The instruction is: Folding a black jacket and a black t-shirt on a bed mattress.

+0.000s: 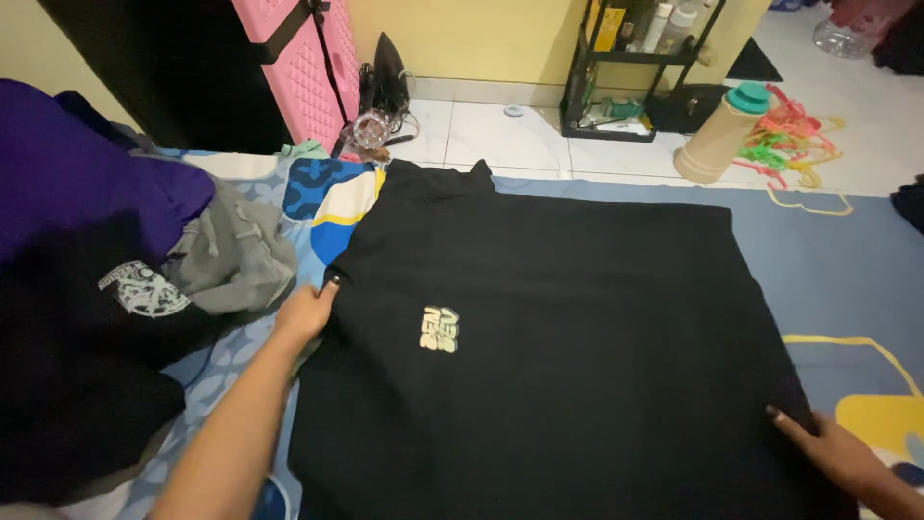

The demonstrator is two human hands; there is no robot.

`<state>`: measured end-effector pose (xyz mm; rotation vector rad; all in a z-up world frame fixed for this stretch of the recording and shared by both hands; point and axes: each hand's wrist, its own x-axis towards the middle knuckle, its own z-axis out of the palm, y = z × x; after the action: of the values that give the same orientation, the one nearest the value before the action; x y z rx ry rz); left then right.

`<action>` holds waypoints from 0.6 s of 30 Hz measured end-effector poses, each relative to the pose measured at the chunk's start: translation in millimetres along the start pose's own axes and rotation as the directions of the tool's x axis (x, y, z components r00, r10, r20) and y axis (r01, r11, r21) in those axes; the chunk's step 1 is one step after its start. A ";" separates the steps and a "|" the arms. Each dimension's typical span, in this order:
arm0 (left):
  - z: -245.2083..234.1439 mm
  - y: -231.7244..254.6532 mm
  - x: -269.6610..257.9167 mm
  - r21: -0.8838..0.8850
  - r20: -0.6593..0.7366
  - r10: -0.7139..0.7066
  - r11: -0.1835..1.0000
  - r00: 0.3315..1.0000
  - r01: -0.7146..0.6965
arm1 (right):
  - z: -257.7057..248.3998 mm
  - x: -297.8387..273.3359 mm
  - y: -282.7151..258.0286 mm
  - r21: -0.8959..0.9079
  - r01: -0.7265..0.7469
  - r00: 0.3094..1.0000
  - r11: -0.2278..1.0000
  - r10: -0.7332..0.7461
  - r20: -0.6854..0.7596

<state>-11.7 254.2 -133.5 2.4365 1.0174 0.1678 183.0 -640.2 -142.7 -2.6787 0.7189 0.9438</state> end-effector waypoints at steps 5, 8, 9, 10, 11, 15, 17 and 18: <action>-30.2 9.0 -88.3 -0.176 0.245 -0.024 0.982 0.969 0.069 | 14.5 -32.0 40.7 0.094 -0.036 0.992 0.995 0.024 0.124; -31.1 -16.5 -129.0 -0.382 0.438 0.164 0.924 0.884 0.018 | 26.1 -39.0 50.8 0.196 -0.065 0.994 0.978 0.048 0.095; -38.9 -18.7 -143.6 -0.364 0.434 0.148 0.931 0.889 0.023 | 26.7 -53.2 52.4 0.235 -0.076 0.995 0.969 0.060 0.075; -44.9 -21.7 -160.6 -0.345 0.431 0.129 0.938 0.893 0.031 | 28.2 -66.8 56.2 0.272 -0.088 0.996 0.958 0.076 0.057; -50.1 -27.8 -167.5 -0.339 0.440 0.129 0.940 0.889 0.031 | 30.7 -74.8 60.3 0.272 -0.098 0.994 0.957 0.084 0.063; -66.3 -47.0 -185.4 -0.117 0.321 -0.184 0.966 0.929 0.232 | 38.5 -100.4 79.1 0.280 -0.103 0.991 0.954 0.076 0.106; -68.9 -46.4 -188.8 -0.276 0.288 -0.160 0.930 0.944 0.242 | 47.3 -96.0 94.3 0.257 -0.100 0.991 0.961 0.073 0.113; -67.2 -44.4 -196.6 -0.209 0.236 -0.230 0.937 0.944 0.280 | 53.4 -87.3 107.3 0.208 -0.055 0.997 0.977 0.044 0.057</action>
<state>-200.1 170.5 -82.0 2.0329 1.1357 -0.0511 40.7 -680.9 -132.5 -2.4557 0.8284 0.8916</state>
